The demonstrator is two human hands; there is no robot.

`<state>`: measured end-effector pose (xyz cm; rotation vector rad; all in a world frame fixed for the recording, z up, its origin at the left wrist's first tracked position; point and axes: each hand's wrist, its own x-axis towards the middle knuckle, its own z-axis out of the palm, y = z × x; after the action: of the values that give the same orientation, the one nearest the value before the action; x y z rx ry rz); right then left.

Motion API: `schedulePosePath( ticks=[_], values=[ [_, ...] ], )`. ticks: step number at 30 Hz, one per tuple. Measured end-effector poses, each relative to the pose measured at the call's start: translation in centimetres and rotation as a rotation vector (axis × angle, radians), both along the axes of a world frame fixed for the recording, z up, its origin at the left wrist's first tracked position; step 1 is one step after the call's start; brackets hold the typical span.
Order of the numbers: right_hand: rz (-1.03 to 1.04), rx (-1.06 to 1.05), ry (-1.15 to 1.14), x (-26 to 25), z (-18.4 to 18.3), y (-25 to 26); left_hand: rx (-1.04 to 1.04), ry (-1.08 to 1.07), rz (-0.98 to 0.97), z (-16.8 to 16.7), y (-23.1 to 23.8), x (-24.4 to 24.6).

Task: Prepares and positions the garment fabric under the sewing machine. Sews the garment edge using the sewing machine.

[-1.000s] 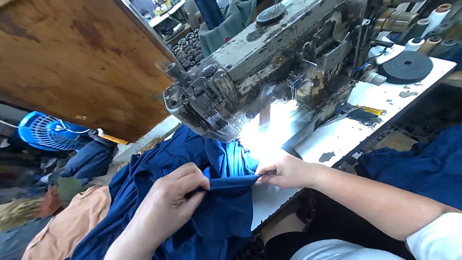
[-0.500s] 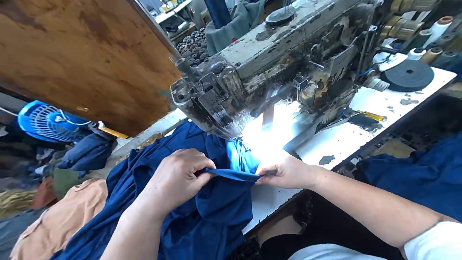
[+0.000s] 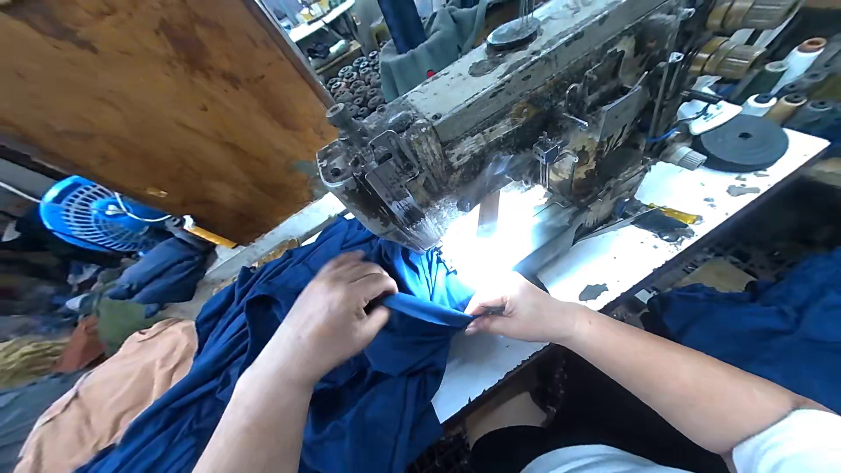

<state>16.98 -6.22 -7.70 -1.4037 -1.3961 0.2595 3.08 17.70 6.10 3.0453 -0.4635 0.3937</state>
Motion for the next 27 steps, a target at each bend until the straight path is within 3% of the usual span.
schedulePosePath(
  ticks=[2, 4, 8, 11, 14, 18, 23, 27],
  values=[
    [0.023, -0.002, 0.034, 0.0, 0.0, -0.1, -0.176, 0.067, -0.067, 0.0, -2.0, -0.6],
    [0.048, 0.017, 0.061, 0.2, -0.1, -0.1, -0.181, 0.092, -0.169, 0.2, -4.4, -0.9],
    [0.023, 0.032, 0.034, 0.1, -0.3, -0.1, 0.201, -0.021, -0.134, 0.7, -6.5, -0.7],
    [-0.009, 0.014, 0.018, 0.1, 0.0, 0.0, 0.292, -0.100, 0.029, 0.7, -3.6, 0.3],
    [-0.031, 0.031, -0.009, 0.0, 0.0, 0.2, 0.154, -0.087, 0.026, 0.7, 0.0, 0.9],
    [-0.026, 0.056, -0.008, 0.1, -0.1, 0.2, -0.184, 0.039, -0.086, 1.4, -1.0, -0.2],
    [-0.011, 0.061, -0.006, 0.2, -0.2, 0.0, 0.056, -0.018, -0.095, 1.9, -3.7, -1.0],
    [-0.004, 0.108, -0.024, 0.1, -0.7, -0.1, -0.020, 0.046, -0.125, 1.6, -5.0, -1.2]
  ],
)
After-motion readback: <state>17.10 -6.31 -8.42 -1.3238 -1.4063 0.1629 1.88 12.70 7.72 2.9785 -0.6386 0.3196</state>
